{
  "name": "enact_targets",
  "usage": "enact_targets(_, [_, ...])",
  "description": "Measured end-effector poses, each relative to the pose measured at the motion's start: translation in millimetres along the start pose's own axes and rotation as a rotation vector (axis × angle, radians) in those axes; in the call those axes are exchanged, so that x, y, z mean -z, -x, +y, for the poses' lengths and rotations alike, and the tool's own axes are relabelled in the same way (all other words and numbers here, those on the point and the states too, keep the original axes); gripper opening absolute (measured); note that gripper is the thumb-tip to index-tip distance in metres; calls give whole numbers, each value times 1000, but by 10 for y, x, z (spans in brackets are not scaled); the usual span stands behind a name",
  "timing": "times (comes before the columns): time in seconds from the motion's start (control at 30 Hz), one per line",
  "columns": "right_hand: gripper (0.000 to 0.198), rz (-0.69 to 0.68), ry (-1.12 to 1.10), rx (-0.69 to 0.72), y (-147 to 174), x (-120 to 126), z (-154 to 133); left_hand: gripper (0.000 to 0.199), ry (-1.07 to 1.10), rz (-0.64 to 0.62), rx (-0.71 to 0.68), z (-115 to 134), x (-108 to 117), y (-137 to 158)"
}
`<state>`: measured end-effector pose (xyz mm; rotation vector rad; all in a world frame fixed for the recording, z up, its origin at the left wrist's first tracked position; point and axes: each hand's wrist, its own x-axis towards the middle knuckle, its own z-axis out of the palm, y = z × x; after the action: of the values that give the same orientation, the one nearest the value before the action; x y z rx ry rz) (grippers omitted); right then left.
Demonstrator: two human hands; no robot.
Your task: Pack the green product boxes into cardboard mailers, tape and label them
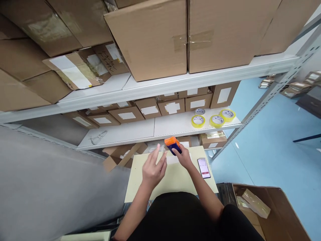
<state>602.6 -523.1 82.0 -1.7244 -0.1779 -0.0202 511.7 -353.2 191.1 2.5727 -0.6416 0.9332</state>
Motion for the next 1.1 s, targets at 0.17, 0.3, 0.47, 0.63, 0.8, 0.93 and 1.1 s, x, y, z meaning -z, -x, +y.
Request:
enact_targets(0.17, [38,90,-18,-10,-115,-26,-108,81,-71,-264,158,330,-483,317])
enact_targets(0.3, [38,65,25,-21,-175,-36,-137,93,-192,-278,245,309,-740,432])
enact_targets(0.47, [44,40,87,-81,-245,-9,-54,89,-237,-211,224,234,-807,433])
enact_targets(0.63, [44,7,67,-106,-273,-52,1,87,-261,-168,252,246,-819,464])
enact_targets(0.8, [43,32,36,-87,-281,-147,-20,90,-277,-154,289,216,-833,539])
enact_targets(0.93, [45,93,34,-61,-394,-154,-42,89,-257,-185,278,302,-871,675])
enact_targets(1.1, [43,157,107,56,-670,4,-2,84,-163,-201,265,293,-816,774])
